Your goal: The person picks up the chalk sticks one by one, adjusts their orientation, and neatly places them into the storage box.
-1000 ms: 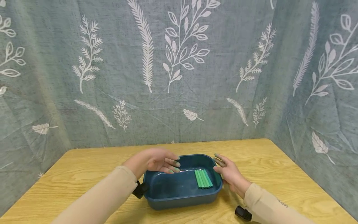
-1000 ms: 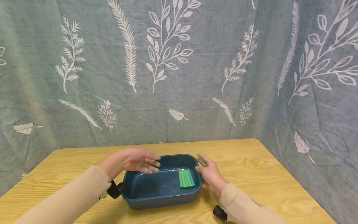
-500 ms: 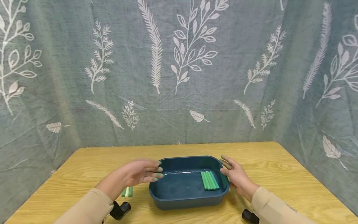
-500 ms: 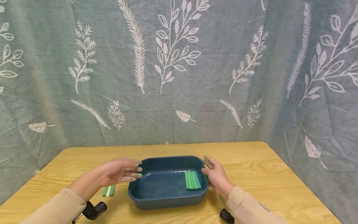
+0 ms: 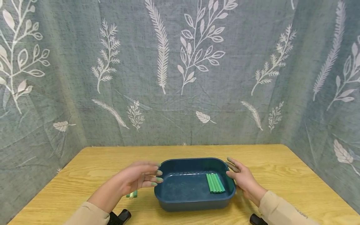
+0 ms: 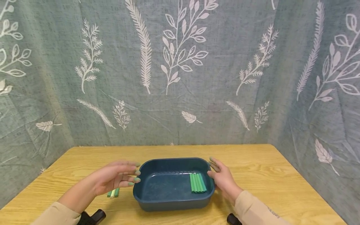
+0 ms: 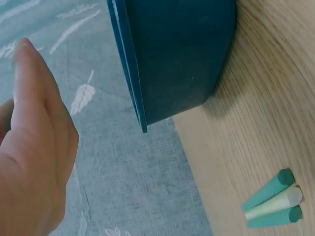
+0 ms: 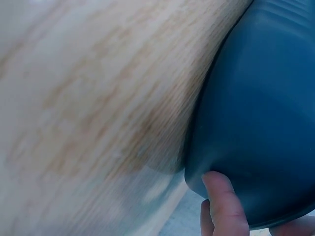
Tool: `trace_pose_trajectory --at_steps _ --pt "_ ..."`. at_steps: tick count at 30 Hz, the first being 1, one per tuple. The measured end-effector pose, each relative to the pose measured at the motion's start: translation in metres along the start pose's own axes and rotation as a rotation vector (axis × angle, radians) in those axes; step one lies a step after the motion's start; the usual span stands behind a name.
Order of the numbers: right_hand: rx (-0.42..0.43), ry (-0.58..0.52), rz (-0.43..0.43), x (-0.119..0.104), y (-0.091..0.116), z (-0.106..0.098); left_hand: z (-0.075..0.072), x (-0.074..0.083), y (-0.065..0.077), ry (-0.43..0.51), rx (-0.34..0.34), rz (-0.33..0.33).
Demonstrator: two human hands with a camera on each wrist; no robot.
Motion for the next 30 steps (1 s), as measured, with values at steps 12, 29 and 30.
trace_pose_trajectory --at_steps 12,29,30 --pt "0.010 -0.001 0.008 0.000 -0.001 -0.002 -0.031 -0.008 0.021 -0.065 0.054 -0.031" --pt "-0.008 0.008 0.018 -0.002 -0.001 -0.002 -0.075 -0.023 0.029 -0.154 0.122 -0.068" --pt "-0.008 0.007 0.023 -0.002 -0.001 -0.001 -0.078 -0.025 0.030 -0.161 0.134 -0.079"
Point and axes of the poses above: each hand's wrist, its own y-axis away from the middle knuckle, its own z-axis out of the palm, x = y × z, the point moved 4 cm from there along -y, towards the middle knuckle, and after that the axes turned 12 degrees about z, right-handed, at the moved point
